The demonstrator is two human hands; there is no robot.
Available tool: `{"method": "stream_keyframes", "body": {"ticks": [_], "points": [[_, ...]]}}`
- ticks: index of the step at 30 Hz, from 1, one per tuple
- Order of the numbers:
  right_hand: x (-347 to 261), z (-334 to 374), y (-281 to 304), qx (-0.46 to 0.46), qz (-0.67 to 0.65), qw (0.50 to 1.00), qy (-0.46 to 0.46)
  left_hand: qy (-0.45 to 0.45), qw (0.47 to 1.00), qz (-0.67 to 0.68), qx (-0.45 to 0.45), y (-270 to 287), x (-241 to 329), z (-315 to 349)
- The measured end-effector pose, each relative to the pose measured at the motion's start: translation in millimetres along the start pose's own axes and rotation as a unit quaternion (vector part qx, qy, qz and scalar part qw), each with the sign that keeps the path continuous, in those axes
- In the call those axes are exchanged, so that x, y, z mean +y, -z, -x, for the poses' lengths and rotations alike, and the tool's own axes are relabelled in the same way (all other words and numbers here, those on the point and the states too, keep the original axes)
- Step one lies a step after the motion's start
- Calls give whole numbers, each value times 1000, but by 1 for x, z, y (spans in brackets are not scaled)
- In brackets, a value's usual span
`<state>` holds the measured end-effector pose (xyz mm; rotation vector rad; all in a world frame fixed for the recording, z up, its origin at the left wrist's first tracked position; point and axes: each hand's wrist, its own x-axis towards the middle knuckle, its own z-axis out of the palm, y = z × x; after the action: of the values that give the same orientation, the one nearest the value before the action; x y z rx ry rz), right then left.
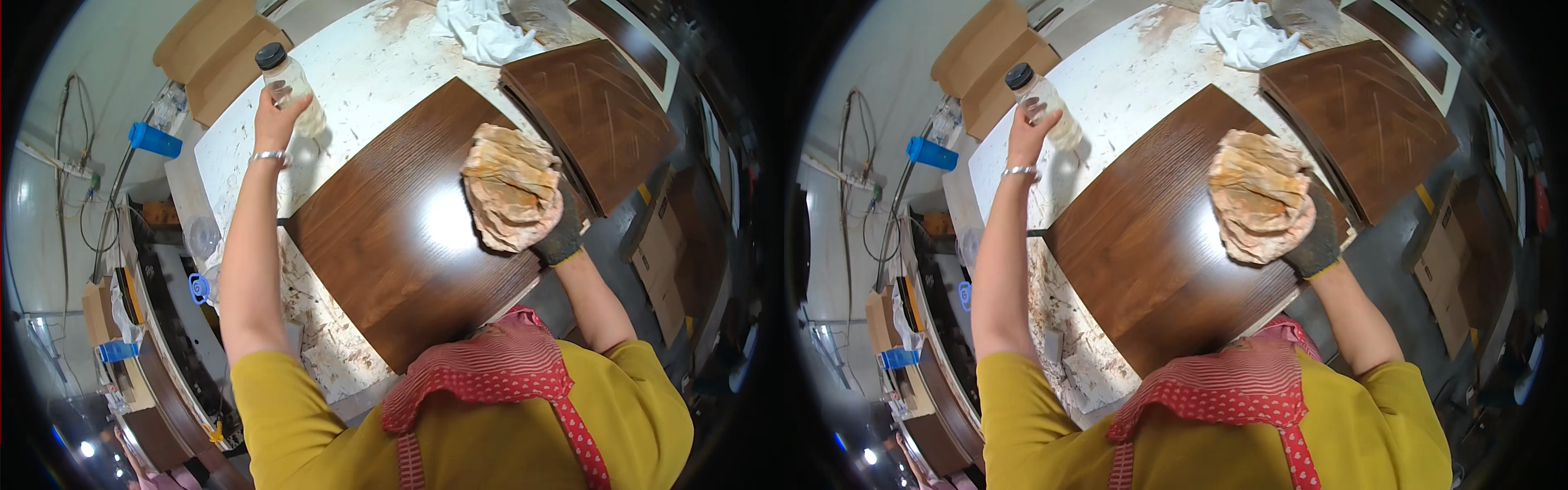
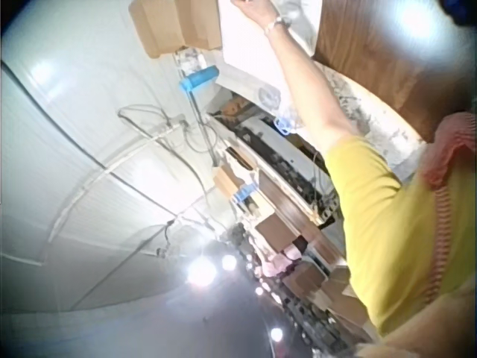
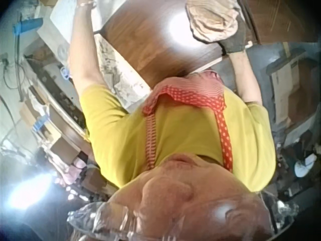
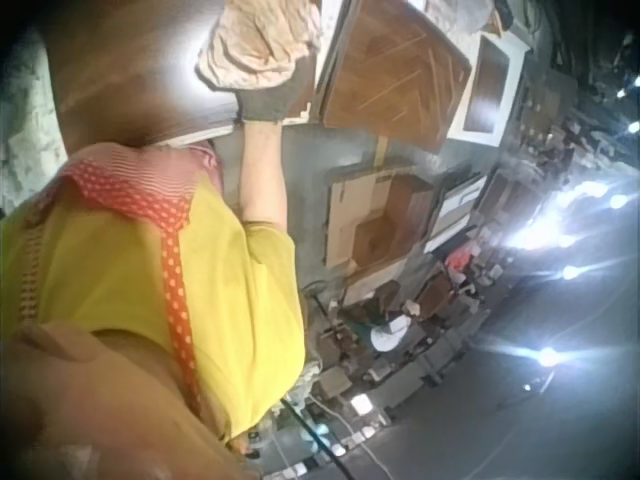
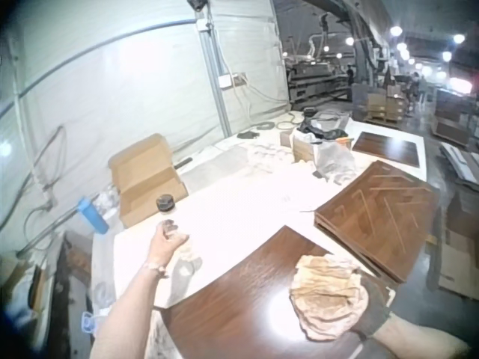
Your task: The person is cleaning and applying a finish to decorative wooden panels using a cloth and a liquid from a bottle.
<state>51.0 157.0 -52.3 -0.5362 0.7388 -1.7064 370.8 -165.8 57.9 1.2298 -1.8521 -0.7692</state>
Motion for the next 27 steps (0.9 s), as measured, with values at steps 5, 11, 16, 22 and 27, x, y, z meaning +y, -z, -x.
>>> {"method": "stream_keyframes", "body": {"ticks": [5,11,16,22,27], "points": [[-52,-14,-60,-14,-148,981,-129,117,987,23,103,-3,-94,-5],[-55,-91,-105,-37,372,927,20,141,989,-41,9,42,-87,47],[76,-98,-172,-292,612,701,223,175,958,-118,-196,64,-71,133],[128,-75,-253,-510,481,673,236,196,964,48,-172,70,-93,163],[143,-63,-224,-494,602,601,181,227,953,24,-197,70,-87,163]]}}
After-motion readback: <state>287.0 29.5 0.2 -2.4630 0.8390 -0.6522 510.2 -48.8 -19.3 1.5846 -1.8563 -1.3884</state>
